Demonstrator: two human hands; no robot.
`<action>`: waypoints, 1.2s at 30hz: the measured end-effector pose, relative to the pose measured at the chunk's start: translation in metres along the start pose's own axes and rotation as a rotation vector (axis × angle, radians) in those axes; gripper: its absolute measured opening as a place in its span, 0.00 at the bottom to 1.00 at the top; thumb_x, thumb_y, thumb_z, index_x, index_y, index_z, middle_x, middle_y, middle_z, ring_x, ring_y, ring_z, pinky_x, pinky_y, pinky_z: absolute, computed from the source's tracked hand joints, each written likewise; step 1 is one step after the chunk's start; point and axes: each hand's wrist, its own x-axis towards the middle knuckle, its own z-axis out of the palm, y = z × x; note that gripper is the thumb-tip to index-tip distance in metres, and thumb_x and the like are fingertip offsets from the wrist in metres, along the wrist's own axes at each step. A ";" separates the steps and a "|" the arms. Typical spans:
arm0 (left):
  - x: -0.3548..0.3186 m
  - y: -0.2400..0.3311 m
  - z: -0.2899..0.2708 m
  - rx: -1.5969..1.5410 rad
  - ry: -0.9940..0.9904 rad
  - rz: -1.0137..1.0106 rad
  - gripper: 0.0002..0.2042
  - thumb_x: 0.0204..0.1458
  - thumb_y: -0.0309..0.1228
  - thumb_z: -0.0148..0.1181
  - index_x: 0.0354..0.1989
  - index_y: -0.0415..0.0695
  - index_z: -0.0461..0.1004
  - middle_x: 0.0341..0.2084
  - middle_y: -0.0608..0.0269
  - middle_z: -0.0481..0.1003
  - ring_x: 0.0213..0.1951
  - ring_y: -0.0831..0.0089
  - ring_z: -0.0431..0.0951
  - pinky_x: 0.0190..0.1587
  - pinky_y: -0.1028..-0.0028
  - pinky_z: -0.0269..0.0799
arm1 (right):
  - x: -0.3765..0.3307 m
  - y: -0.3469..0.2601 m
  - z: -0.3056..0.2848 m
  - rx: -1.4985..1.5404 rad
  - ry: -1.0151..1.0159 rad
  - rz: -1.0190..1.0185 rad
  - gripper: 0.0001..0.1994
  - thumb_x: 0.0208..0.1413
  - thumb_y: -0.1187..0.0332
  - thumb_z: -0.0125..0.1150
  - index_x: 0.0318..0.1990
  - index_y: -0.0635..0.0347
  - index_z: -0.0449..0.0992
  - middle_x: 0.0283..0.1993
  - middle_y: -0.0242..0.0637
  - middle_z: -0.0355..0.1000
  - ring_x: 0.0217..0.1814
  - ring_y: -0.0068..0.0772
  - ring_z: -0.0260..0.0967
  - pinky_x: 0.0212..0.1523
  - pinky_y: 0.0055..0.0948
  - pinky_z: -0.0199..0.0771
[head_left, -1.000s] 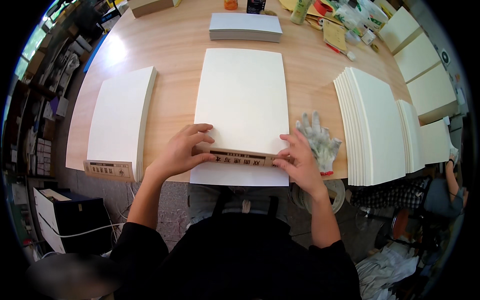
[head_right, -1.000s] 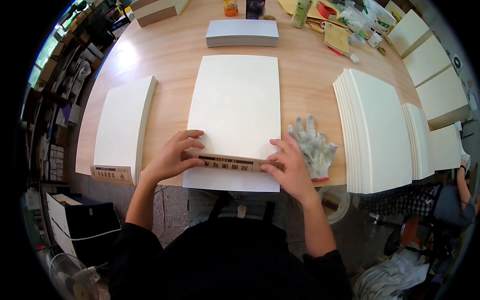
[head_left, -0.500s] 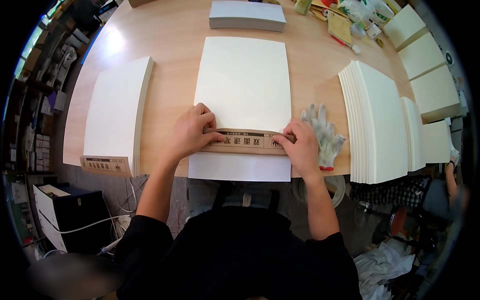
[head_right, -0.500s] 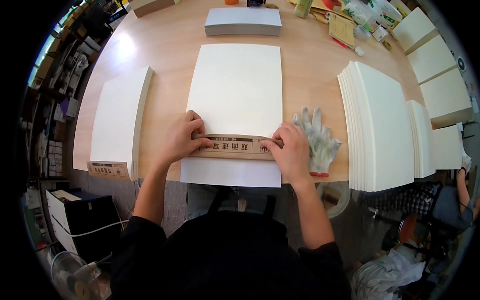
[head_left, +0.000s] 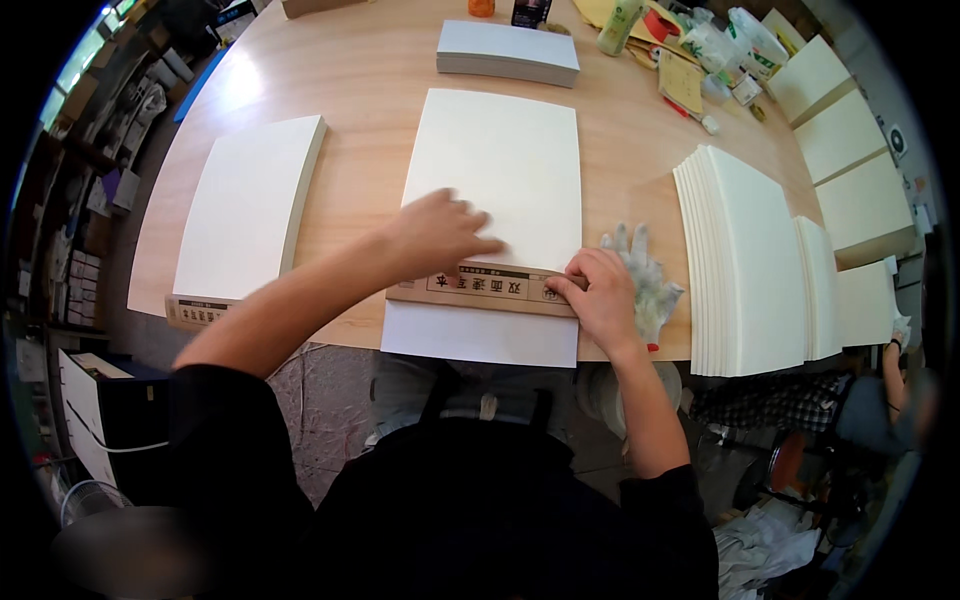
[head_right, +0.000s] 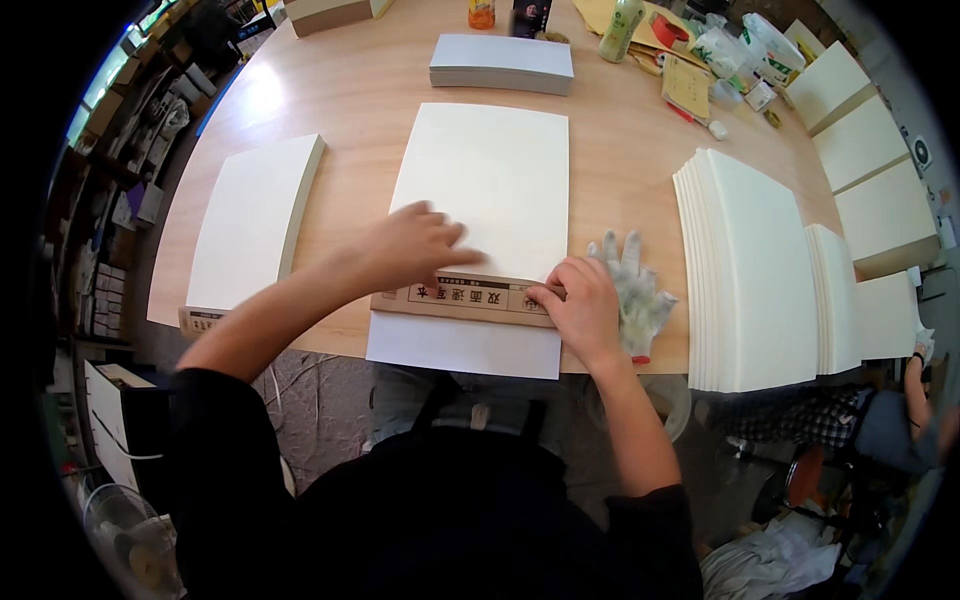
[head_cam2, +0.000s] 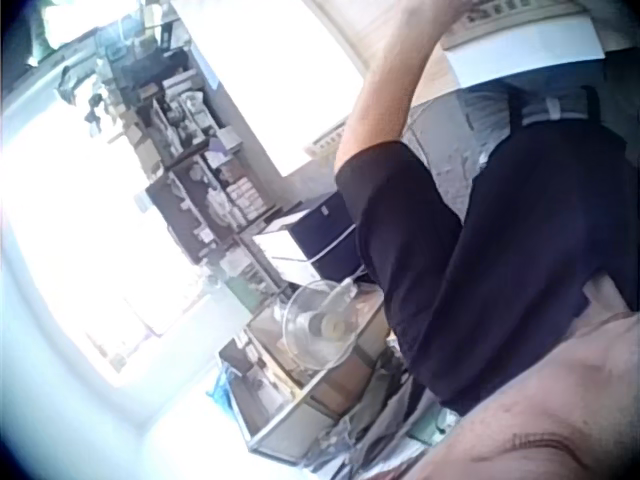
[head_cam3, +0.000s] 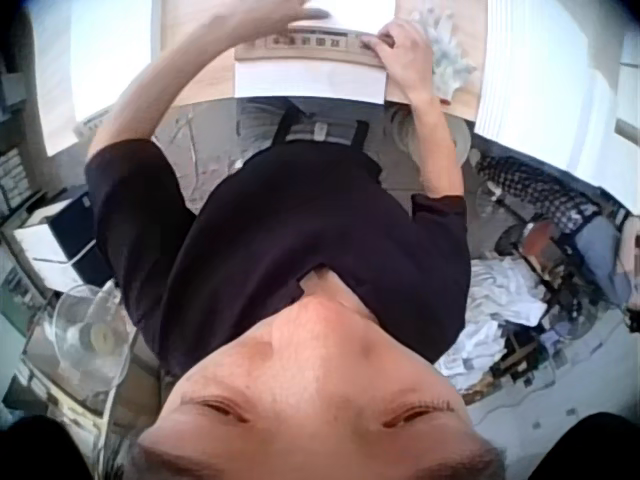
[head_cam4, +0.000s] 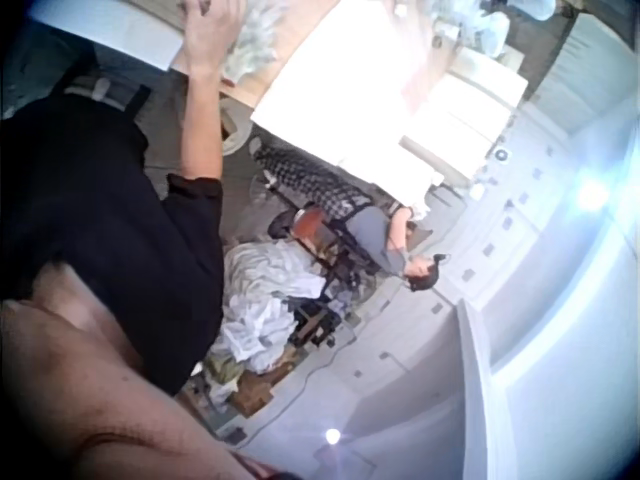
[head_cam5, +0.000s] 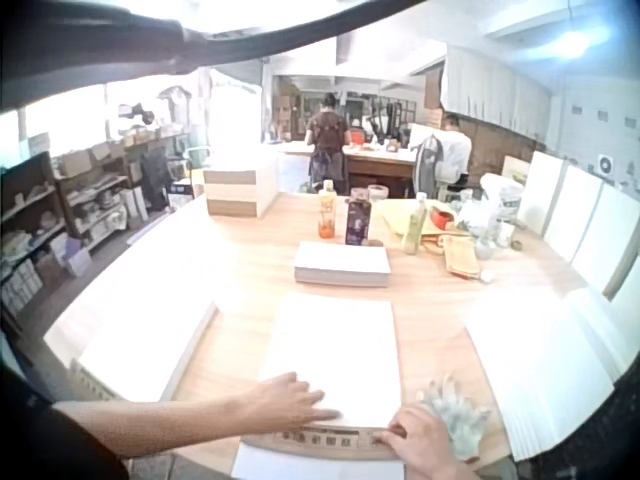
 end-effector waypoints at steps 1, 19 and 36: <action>0.012 0.003 -0.003 0.180 0.055 0.208 0.32 0.54 0.42 0.73 0.68 0.71 0.69 0.45 0.68 0.77 0.49 0.66 0.82 0.51 0.66 0.73 | 0.001 0.004 -0.006 -0.017 -0.032 -0.023 0.09 0.53 0.71 0.75 0.32 0.62 0.78 0.35 0.37 0.76 0.42 0.44 0.72 0.43 0.40 0.73; 0.052 0.024 -0.009 0.331 -0.195 0.234 0.46 0.39 0.41 0.81 0.70 0.85 0.64 0.44 0.71 0.76 0.48 0.68 0.80 0.51 0.68 0.70 | -0.034 -0.009 -0.033 -0.102 0.029 -0.340 0.04 0.57 0.72 0.64 0.38 0.60 0.81 0.37 0.39 0.75 0.41 0.46 0.75 0.41 0.43 0.77; 0.058 0.017 -0.008 0.297 -0.213 0.235 0.36 0.68 0.35 0.55 0.74 0.97 0.52 0.48 0.71 0.78 0.51 0.69 0.81 0.68 0.60 0.61 | -0.017 -0.056 0.057 -0.337 -0.145 -0.702 0.08 0.50 0.72 0.63 0.38 0.61 0.79 0.39 0.39 0.72 0.44 0.42 0.72 0.46 0.37 0.75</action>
